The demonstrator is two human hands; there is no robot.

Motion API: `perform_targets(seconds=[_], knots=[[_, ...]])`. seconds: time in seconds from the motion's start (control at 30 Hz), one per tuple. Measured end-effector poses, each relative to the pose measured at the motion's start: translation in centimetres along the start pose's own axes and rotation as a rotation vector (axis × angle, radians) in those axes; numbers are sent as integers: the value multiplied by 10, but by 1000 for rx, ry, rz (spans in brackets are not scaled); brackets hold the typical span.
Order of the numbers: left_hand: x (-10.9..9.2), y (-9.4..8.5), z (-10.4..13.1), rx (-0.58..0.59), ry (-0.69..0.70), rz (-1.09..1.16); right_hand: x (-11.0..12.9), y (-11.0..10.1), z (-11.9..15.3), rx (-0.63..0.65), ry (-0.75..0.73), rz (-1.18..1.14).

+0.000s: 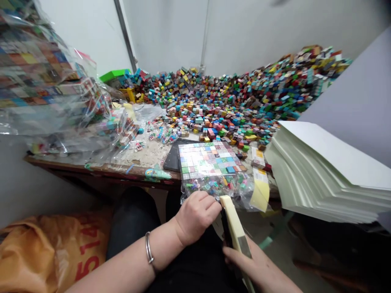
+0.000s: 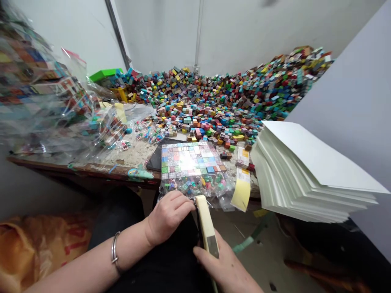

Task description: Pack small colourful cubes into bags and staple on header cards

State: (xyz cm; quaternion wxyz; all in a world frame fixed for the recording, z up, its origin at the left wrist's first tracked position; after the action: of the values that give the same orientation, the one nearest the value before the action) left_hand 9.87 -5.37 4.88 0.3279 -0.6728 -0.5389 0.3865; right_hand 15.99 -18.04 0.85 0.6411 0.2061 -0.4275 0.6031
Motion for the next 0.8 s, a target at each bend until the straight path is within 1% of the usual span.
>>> perform_targets(seconds=[0.1, 0.27, 0.37, 0.47, 0.57, 0.67, 0.73, 0.8], knots=[[0, -1, 0, -11, -7, 2, -6, -3, -1, -10, -53, 60], [-2, 0, 0, -21, -4, 2, -16, -8, 8, -43, -50, 110], [-5, 3, -1, -3, 7, -3, -18, -8, 12, -83, -72, 137], [-5, 4, 0, 7, 6, -8, -22, -8, 13, -132, -98, 149], [-5, 4, 0, 12, 9, -19, -25, -4, 12, -161, -84, 174], [-5, 4, -1, 19, 15, -33, -21, -1, 11, -196, -104, 156], [-5, 4, -1, 22, 16, -37, -18, 0, 10, -180, -100, 108], [-5, 4, 0, 25, 14, -39, -18, 2, 9, -112, -53, 54]])
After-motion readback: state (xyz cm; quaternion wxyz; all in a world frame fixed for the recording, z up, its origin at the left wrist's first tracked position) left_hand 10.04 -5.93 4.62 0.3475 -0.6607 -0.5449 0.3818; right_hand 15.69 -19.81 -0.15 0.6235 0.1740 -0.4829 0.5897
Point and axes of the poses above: each hand's wrist, its own z-axis away from the middle knuckle, its own y-axis out of the palm, x = y × z, the point moved 5 cm from there along -z, towards the middle knuckle, and after that the axes turned 7 degrees about x, right-handed, at the moved point
